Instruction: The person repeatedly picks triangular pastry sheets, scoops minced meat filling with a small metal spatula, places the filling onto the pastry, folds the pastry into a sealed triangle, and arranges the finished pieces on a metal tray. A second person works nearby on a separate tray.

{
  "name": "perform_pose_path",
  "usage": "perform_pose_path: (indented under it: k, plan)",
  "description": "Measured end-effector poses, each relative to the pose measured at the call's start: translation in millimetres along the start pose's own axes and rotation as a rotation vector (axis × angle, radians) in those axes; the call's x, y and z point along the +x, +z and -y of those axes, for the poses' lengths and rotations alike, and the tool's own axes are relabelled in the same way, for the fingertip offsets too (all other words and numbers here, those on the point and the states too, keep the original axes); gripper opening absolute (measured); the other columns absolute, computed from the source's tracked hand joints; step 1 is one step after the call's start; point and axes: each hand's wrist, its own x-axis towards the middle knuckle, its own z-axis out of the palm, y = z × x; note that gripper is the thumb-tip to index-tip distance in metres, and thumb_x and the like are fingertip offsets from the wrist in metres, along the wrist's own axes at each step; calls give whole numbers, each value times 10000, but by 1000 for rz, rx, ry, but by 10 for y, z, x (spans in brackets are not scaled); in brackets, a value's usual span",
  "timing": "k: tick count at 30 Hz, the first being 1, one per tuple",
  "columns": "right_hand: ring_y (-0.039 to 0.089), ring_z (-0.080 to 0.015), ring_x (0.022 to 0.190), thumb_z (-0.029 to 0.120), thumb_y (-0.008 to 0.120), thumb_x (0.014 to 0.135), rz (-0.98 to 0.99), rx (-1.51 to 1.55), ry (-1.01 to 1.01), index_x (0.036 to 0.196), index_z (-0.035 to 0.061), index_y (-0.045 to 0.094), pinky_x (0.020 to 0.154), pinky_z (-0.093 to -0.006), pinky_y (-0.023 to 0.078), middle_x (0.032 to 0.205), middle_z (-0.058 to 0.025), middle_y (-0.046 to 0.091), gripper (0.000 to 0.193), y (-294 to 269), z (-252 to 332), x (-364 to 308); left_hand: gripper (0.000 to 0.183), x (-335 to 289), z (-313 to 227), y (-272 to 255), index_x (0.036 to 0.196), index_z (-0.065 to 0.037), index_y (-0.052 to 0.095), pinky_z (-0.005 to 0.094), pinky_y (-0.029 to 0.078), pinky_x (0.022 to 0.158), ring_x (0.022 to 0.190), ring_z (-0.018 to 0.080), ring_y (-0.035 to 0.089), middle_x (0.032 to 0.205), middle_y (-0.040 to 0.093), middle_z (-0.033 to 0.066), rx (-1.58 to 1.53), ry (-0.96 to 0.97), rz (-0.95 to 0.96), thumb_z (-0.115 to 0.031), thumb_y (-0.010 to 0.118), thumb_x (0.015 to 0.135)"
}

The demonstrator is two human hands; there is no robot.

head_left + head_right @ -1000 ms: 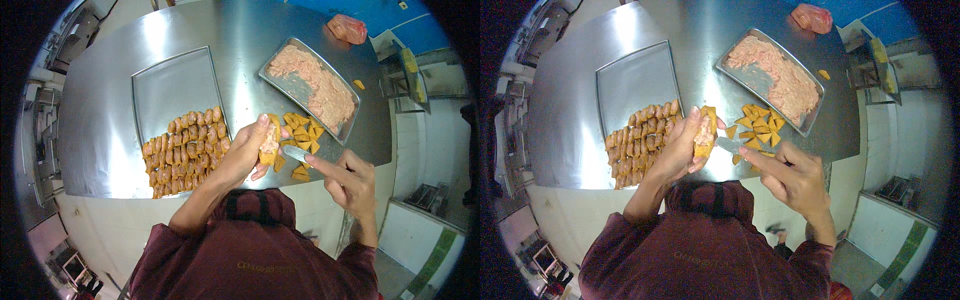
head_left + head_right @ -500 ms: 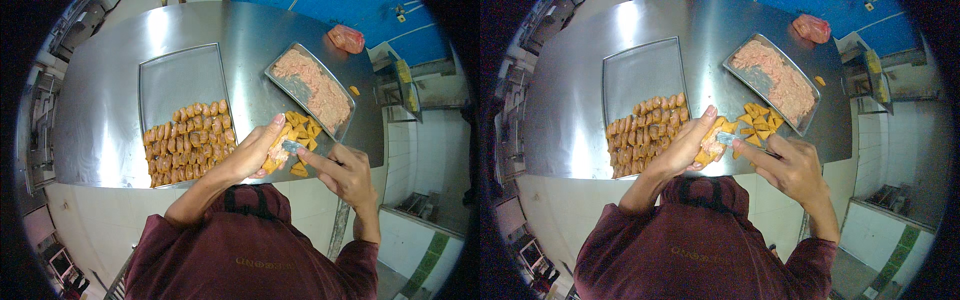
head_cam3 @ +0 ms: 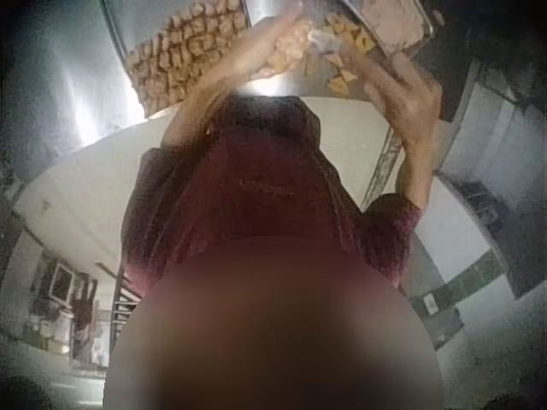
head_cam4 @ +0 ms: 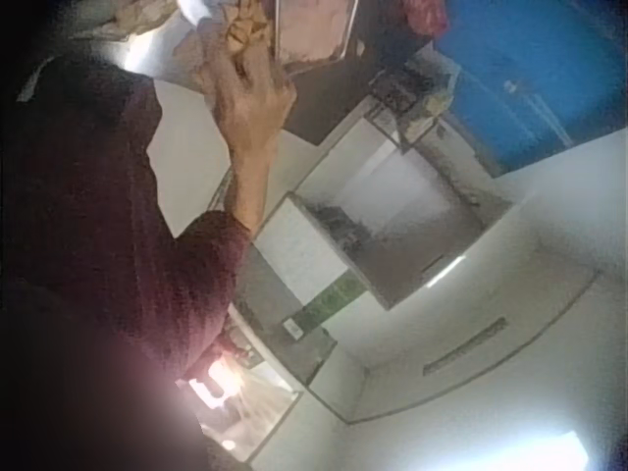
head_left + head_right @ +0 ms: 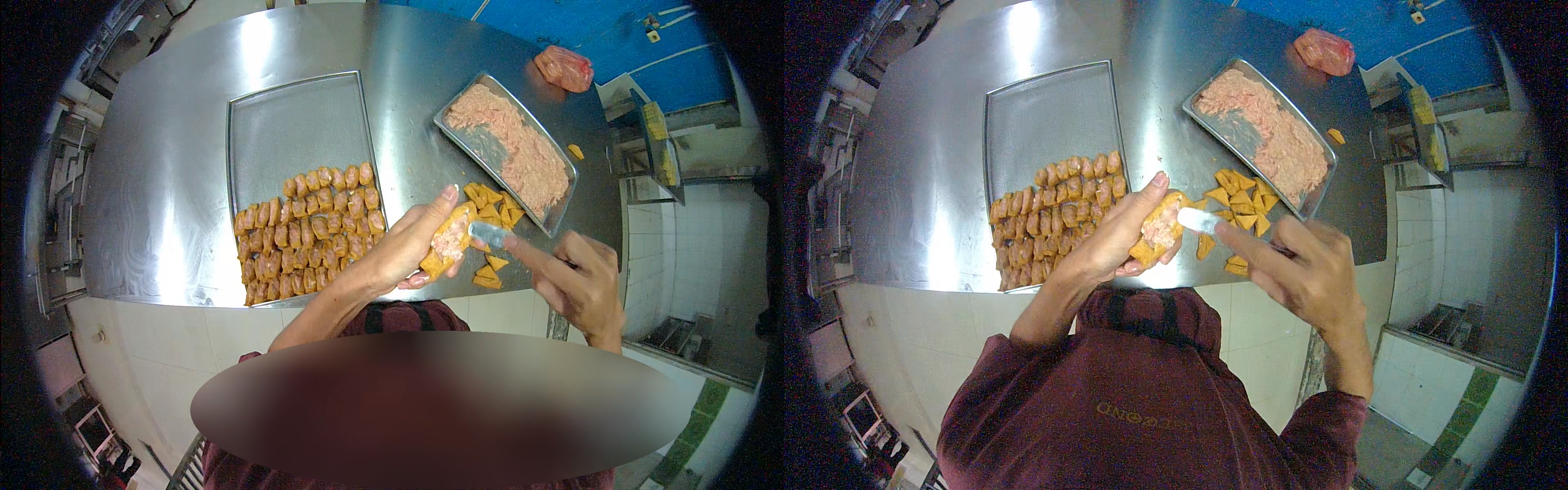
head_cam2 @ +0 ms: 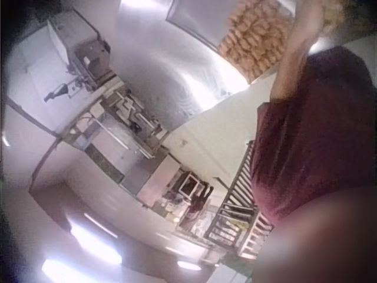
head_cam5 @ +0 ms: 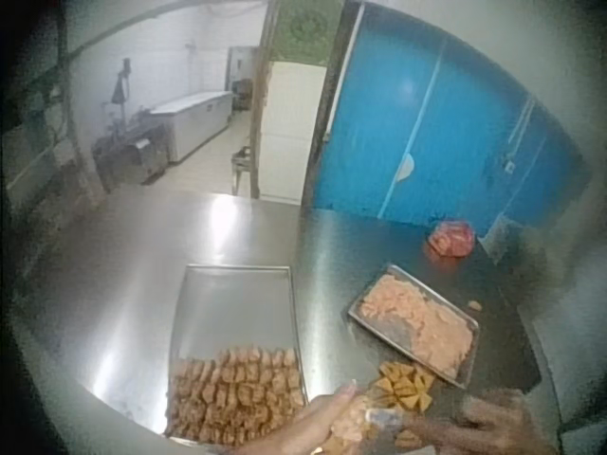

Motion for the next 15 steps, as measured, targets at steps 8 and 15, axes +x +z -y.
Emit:
perform_pose_path:
  k: [8, 15]
  plan:
    - [443, -136, 553, 348, 809, 780, -48, 94, -130, 1229, 257, 842, 500, -337, 391, 713, 25, 335, 459, 86, -23, 43, 808, 16, -12, -28, 1044, 12, 704, 203, 222, 271, 308, 46, 306, 578, 544, 46, -232, -97, 174, -680, 297, 1127]
    - [461, -156, 582, 355, 796, 809, -68, 69, -94, 1302, 273, 807, 527, -353, 438, 742, 9, 329, 500, 25, 21, 75, 801, 16, -52, -70, 1067, 5, 690, 213, 225, 269, 317, 46, 312, 589, 541, 56, -192, -73, 155, -688, 291, 1124]
